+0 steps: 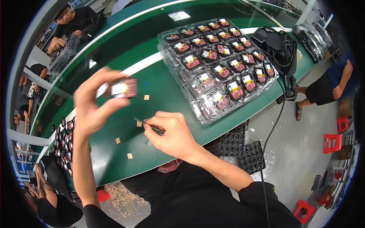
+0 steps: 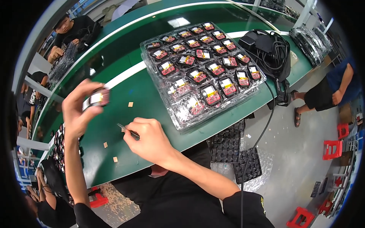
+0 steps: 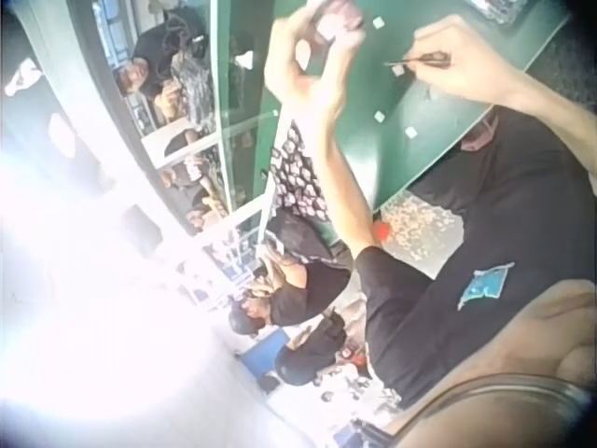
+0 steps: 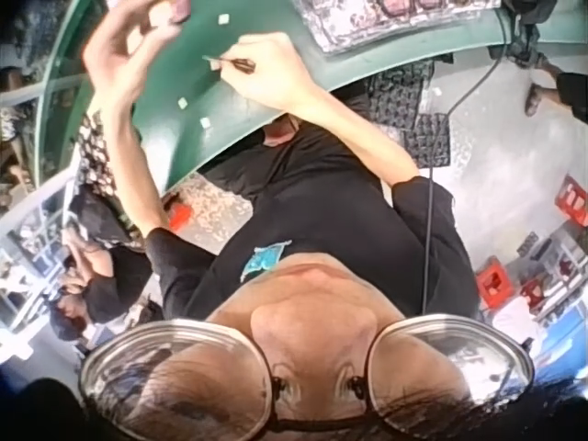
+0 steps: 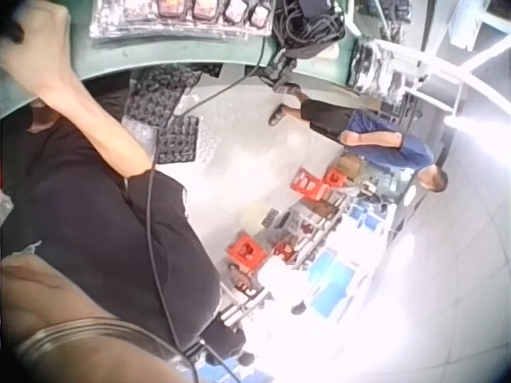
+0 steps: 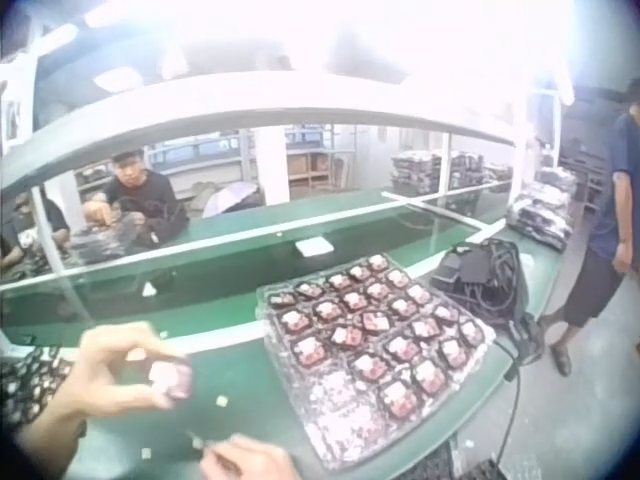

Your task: Assembling the internal components of electronic wristwatches at a factory workbench.

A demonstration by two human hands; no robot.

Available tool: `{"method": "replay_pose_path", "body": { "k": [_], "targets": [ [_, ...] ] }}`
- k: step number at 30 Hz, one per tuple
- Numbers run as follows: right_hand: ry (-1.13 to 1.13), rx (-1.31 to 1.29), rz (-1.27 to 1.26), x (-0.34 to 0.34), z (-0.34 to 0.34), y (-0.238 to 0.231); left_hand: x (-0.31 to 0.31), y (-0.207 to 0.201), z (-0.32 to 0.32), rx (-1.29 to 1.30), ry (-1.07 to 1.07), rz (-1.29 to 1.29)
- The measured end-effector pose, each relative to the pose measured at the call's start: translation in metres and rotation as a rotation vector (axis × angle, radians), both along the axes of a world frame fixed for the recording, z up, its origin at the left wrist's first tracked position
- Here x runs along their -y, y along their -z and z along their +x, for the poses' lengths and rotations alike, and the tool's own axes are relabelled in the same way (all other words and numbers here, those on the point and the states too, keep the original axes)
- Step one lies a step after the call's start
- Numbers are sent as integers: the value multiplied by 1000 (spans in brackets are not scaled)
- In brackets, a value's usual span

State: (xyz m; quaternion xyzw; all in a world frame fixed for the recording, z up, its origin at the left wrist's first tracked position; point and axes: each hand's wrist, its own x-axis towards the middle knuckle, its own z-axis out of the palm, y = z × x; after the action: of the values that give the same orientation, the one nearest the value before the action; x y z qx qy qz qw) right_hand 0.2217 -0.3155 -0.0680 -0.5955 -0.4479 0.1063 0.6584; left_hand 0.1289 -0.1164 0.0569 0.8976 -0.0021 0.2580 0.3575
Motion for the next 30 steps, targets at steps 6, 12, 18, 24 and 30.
{"method": "replay_pose_path", "body": {
  "k": [6,12,18,24,30],
  "targets": [
    [-10,3,-75,6,1,-18,46,0,119,-80,444,336],
    [0,0,-82,3,-3,-13,32,13,110,56,326,353],
    [-7,21,-111,8,-4,-16,-52,39,12,-11,-95,349],
    [-46,59,-141,4,-8,-24,-205,73,-149,-456,-790,581],
    [-11,77,-200,2,-7,-20,-311,106,-277,-674,-1474,399]
  ]
}}
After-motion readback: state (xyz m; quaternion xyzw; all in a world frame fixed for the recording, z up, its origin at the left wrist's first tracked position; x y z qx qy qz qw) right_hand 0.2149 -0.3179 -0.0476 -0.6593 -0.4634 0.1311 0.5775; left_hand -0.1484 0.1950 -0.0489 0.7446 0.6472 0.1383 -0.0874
